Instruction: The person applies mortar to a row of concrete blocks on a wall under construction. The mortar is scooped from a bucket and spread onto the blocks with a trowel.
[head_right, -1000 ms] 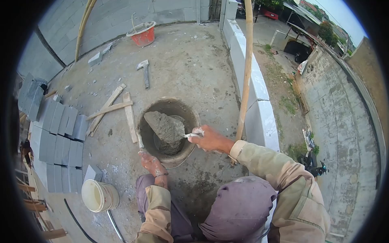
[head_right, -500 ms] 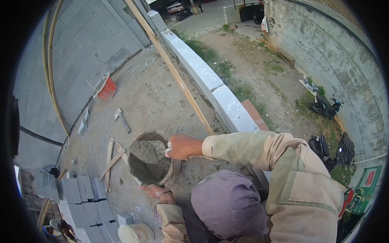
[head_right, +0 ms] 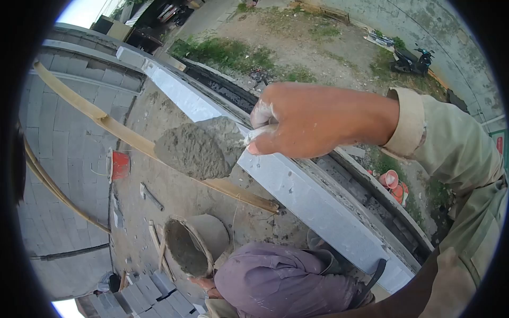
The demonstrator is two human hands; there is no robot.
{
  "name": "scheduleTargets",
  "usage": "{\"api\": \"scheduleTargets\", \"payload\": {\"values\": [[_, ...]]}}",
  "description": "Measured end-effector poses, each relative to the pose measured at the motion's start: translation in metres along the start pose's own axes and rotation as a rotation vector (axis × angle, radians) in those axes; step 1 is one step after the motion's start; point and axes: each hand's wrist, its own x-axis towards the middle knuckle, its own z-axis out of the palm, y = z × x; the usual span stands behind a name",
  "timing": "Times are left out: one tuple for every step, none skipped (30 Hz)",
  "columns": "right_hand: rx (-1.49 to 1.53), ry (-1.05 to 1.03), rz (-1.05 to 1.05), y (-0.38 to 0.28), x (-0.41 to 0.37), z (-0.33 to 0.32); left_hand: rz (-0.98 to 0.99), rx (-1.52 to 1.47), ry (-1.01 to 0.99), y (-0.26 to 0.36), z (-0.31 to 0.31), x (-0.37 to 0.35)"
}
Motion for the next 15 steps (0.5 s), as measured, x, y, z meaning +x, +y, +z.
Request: {"api": "scheduleTargets", "payload": {"values": [[-0.059,0.016,0.087,0.018,-0.007,-0.014,0.113,0.131,-0.015,0.008,-0.002,0.001],[-0.067,0.070,0.191,0.038,-0.013,-0.023,0.129,0.158,-0.029,0.017,0.000,0.005],[-0.032,0.075,0.205,0.066,-0.015,-0.025,0.003,0.115,-0.046,0.040,0.002,0.002],[-0.022,0.197,0.194,0.096,-0.015,-0.023,-0.123,0.077,-0.057,0.067,0.001,-0.003],[-0.020,0.324,0.182,0.126,-0.015,-0.019,-0.250,0.030,-0.065,0.092,0.005,-0.009],[0.006,0.332,0.193,0.156,-0.013,-0.013,-0.378,-0.021,-0.072,0.110,0.013,-0.012],[-0.005,0.389,0.247,0.187,-0.008,-0.003,-0.362,-0.004,-0.077,0.124,0.022,-0.015],[-0.019,0.442,0.300,0.219,-0.002,0.009,-0.288,0.154,-0.098,0.135,0.031,-0.018],[0.001,0.445,0.306,0.254,0.005,0.027,-0.214,0.311,-0.114,0.141,0.039,-0.018],[0.043,0.477,0.324,0.290,0.015,0.048,-0.199,0.325,-0.111,0.141,0.044,-0.012],[0.082,0.509,0.341,0.316,0.025,0.065,-0.164,0.375,-0.108,0.140,0.049,-0.007],[0.099,0.510,0.346,0.329,0.035,0.078,-0.129,0.427,-0.104,0.140,0.051,-0.001],[0.363,0.424,0.524,0.336,0.045,0.090,-0.097,0.477,-0.099,0.137,0.050,0.007],[0.627,0.327,0.697,0.346,0.054,0.103,-0.064,0.525,-0.094,0.135,0.050,0.016],[0.640,0.322,0.700,0.362,0.064,0.122,-0.035,0.575,-0.088,0.132,0.045,0.026]]}}
